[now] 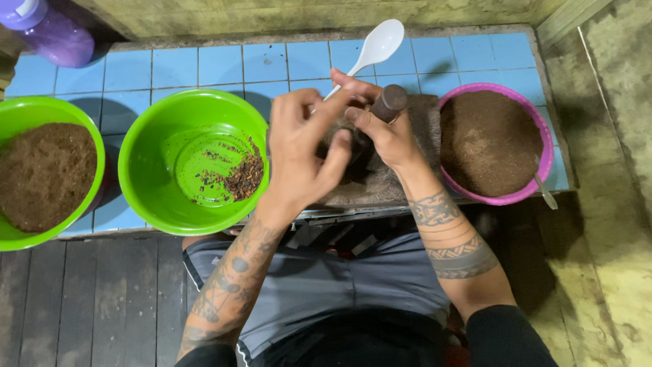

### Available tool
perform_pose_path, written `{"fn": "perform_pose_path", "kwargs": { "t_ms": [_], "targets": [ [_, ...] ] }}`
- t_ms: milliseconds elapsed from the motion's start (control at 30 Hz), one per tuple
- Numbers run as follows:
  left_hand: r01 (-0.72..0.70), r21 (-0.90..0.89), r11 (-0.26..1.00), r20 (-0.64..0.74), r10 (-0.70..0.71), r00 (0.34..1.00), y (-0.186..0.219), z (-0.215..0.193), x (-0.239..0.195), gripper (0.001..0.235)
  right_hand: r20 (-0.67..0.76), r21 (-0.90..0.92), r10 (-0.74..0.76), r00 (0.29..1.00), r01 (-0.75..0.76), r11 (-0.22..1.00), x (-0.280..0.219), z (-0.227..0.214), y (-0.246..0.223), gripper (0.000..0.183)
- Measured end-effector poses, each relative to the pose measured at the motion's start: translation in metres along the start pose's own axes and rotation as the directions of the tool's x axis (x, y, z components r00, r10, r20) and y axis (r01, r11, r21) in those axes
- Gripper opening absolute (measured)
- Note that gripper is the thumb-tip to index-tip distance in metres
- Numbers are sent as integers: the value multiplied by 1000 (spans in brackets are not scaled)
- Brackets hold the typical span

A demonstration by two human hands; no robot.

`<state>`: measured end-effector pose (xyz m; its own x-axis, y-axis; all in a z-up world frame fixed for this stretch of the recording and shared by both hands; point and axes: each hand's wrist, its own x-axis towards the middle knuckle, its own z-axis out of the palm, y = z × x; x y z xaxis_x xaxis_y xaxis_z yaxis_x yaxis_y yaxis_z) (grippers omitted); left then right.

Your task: The person uses a pestle to grind dark granular material in a wooden mortar. They repeatedly scoop the ground material with a white plastic spoon and transfer it into a pink bowl. The person continues this cycle of grinding and transferring throughout the clip.

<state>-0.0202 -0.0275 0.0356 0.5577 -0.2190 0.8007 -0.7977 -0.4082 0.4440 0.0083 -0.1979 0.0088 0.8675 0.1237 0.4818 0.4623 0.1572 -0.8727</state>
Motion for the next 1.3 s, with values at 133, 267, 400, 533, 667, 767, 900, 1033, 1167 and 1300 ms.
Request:
{"fn": "perform_pose_path", "kwargs": {
  "t_ms": [133, 267, 400, 533, 667, 767, 900, 1033, 1167, 1300],
  "targets": [
    [-125, 67, 990, 68, 121, 990, 2, 7, 10, 47, 0, 30, 2, 1000, -2, 1000, -2, 6, 1, 48],
    [-184, 129, 975, 147, 165, 975, 2, 5, 15, 47, 19, -26, -47, 999, 48, 999, -1, 1, 15, 45],
    [-189, 178, 966, 156, 162, 974, -4, -1, 18, 49, 126, -94, -8, 992, 20, 995, 7, -17, 29, 75],
    [-153, 161, 975, 134, 132, 982, -3, -7, 18, 47, 201, -141, -9, 980, 38, 989, -2, -30, 11, 85],
    [-53, 164, 985, 213, 17, 977, 2, -15, 16, 45, 248, -165, 85, 965, -44, 985, 3, -47, -24, 80],
    [14, -2, 1000, 149, -13, 989, -6, -8, 10, 41, 36, -361, -75, 997, 83, 929, 0, -58, -17, 39],
    [313, -501, 807, 108, -300, 948, -20, 4, 1, 45, -141, -424, 37, 989, -94, 901, -12, -57, 5, 2],
    [507, -606, 613, 144, -542, 828, -39, 3, -9, 31, -148, -556, 130, 980, -191, 809, -15, -51, 10, 3],
    [389, -790, 474, 8, -627, 779, -58, 6, -22, 18, -151, -623, 160, 975, -220, 751, -12, -49, 6, 4],
    [335, -805, 491, -73, -642, 764, -51, 11, -27, 18, -140, -579, 259, 956, -291, 762, -12, -48, 1, 10]
  ]
}}
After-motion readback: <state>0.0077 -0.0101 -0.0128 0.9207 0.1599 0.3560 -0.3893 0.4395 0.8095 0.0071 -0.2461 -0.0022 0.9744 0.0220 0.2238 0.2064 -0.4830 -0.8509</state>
